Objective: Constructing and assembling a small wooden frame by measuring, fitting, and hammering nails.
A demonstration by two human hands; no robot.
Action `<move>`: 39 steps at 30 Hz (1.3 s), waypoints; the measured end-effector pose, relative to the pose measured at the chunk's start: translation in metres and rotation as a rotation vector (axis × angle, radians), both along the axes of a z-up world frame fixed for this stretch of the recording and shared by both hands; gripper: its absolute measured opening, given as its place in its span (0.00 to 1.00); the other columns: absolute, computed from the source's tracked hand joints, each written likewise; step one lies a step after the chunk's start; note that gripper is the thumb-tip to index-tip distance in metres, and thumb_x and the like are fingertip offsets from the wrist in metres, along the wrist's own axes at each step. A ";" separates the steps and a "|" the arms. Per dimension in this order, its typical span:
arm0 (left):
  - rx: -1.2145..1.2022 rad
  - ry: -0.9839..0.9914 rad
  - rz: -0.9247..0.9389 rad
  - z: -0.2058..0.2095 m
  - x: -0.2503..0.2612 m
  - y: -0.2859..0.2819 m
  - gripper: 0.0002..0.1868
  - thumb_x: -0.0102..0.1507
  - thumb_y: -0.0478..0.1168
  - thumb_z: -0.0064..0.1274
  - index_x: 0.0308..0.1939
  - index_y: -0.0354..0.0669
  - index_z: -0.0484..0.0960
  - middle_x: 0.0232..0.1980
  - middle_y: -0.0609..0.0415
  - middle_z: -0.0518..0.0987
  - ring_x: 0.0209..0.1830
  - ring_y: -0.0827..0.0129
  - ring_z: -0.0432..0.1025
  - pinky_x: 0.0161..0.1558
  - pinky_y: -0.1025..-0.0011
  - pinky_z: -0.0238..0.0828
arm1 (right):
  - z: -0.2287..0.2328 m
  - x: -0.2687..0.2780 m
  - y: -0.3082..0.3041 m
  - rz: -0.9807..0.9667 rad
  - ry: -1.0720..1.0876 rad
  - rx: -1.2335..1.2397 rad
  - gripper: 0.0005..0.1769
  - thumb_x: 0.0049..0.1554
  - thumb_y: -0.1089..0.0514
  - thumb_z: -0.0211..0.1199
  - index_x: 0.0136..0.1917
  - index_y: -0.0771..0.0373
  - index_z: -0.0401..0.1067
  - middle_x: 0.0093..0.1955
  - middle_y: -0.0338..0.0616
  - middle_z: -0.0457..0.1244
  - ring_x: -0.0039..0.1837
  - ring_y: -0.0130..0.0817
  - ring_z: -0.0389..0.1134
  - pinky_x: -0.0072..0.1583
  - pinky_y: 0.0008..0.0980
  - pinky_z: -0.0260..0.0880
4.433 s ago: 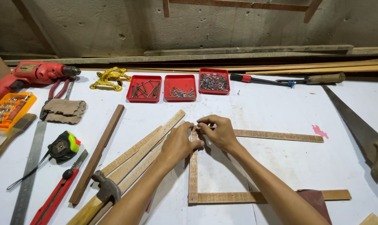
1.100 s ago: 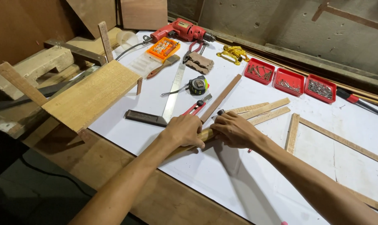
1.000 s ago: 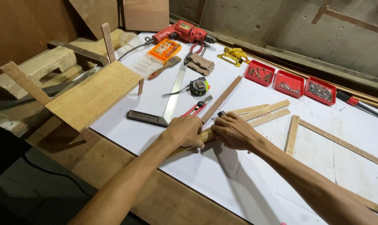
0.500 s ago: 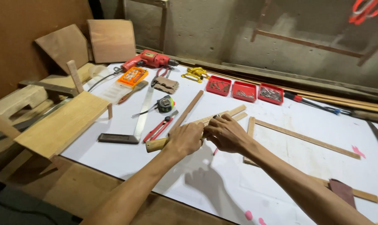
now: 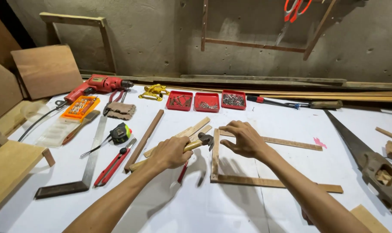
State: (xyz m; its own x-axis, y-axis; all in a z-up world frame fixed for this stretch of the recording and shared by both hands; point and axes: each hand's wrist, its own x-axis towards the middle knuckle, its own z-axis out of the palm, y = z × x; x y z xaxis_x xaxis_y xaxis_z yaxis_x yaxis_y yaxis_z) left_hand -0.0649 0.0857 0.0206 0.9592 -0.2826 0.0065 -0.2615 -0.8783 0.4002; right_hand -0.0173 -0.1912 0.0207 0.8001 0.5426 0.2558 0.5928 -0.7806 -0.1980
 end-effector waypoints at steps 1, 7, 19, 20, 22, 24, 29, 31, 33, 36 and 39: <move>0.003 -0.006 -0.001 0.003 0.007 -0.003 0.15 0.58 0.47 0.55 0.45 0.46 0.82 0.38 0.45 0.83 0.39 0.49 0.78 0.43 0.53 0.73 | -0.009 0.010 -0.004 -0.001 -0.006 0.003 0.28 0.54 0.43 0.65 0.66 0.53 0.72 0.59 0.46 0.66 0.58 0.42 0.65 0.61 0.44 0.67; 0.082 0.083 -0.050 0.007 0.051 -0.016 0.15 0.64 0.51 0.50 0.46 0.46 0.80 0.34 0.47 0.83 0.33 0.55 0.78 0.39 0.56 0.74 | -0.058 0.060 -0.010 -0.087 0.092 0.019 0.31 0.53 0.37 0.67 0.64 0.54 0.73 0.56 0.46 0.66 0.57 0.39 0.65 0.60 0.42 0.67; 0.061 0.158 -0.179 0.015 0.101 -0.033 0.21 0.69 0.49 0.40 0.66 0.62 0.67 0.31 0.47 0.83 0.27 0.56 0.76 0.34 0.53 0.73 | -0.104 0.099 -0.007 -0.102 0.072 0.181 0.27 0.45 0.37 0.74 0.47 0.60 0.81 0.40 0.41 0.66 0.45 0.34 0.61 0.51 0.37 0.64; 0.059 0.106 -0.214 0.012 0.103 -0.033 0.22 0.69 0.48 0.40 0.68 0.64 0.66 0.30 0.47 0.82 0.26 0.56 0.76 0.32 0.54 0.73 | -0.111 0.102 -0.009 -0.091 0.072 0.236 0.27 0.45 0.37 0.74 0.47 0.60 0.81 0.40 0.40 0.66 0.45 0.33 0.61 0.51 0.37 0.65; 0.056 0.059 -0.250 0.011 0.107 -0.034 0.23 0.70 0.48 0.40 0.70 0.67 0.64 0.30 0.47 0.82 0.24 0.56 0.76 0.31 0.54 0.73 | -0.112 0.102 -0.009 -0.081 0.077 0.291 0.27 0.45 0.37 0.73 0.47 0.60 0.81 0.40 0.39 0.66 0.45 0.33 0.62 0.51 0.36 0.66; 0.002 -0.021 -0.257 0.012 0.107 -0.035 0.30 0.68 0.47 0.43 0.75 0.68 0.60 0.30 0.45 0.81 0.22 0.54 0.76 0.29 0.53 0.72 | -0.101 0.095 -0.006 -0.052 0.029 0.339 0.31 0.42 0.37 0.76 0.47 0.63 0.80 0.40 0.42 0.66 0.46 0.35 0.61 0.52 0.39 0.64; -0.090 -0.164 -0.290 -0.015 0.119 -0.036 0.30 0.69 0.48 0.43 0.76 0.64 0.59 0.31 0.47 0.81 0.20 0.57 0.75 0.24 0.56 0.73 | -0.101 0.096 -0.006 -0.046 0.044 0.353 0.32 0.42 0.37 0.76 0.48 0.64 0.80 0.41 0.41 0.65 0.46 0.35 0.62 0.53 0.38 0.64; -0.110 -0.184 -0.297 -0.017 0.118 -0.039 0.31 0.68 0.48 0.43 0.77 0.63 0.59 0.31 0.47 0.81 0.19 0.58 0.74 0.23 0.57 0.73 | -0.102 0.096 -0.007 -0.047 0.037 0.348 0.31 0.42 0.37 0.76 0.48 0.63 0.80 0.40 0.41 0.65 0.46 0.35 0.61 0.54 0.38 0.63; -0.021 -0.021 -0.238 -0.022 0.117 -0.042 0.31 0.69 0.48 0.40 0.77 0.66 0.56 0.27 0.49 0.80 0.17 0.63 0.72 0.20 0.61 0.72 | -0.103 0.096 -0.007 -0.070 0.067 0.329 0.30 0.42 0.37 0.76 0.47 0.63 0.79 0.40 0.41 0.64 0.46 0.36 0.60 0.53 0.38 0.63; 0.102 0.151 -0.185 -0.011 0.110 -0.047 0.30 0.70 0.48 0.37 0.78 0.71 0.54 0.24 0.48 0.80 0.16 0.66 0.69 0.20 0.64 0.70 | -0.118 0.103 -0.012 -0.040 0.017 0.314 0.28 0.43 0.37 0.76 0.44 0.62 0.79 0.40 0.40 0.64 0.47 0.35 0.60 0.55 0.38 0.64; 0.142 0.021 -0.267 -0.024 0.114 -0.048 0.32 0.70 0.42 0.37 0.79 0.67 0.54 0.25 0.49 0.78 0.16 0.66 0.71 0.17 0.64 0.70 | -0.105 0.097 -0.007 -0.070 0.090 0.315 0.31 0.42 0.32 0.75 0.45 0.59 0.79 0.40 0.40 0.64 0.46 0.36 0.60 0.54 0.39 0.63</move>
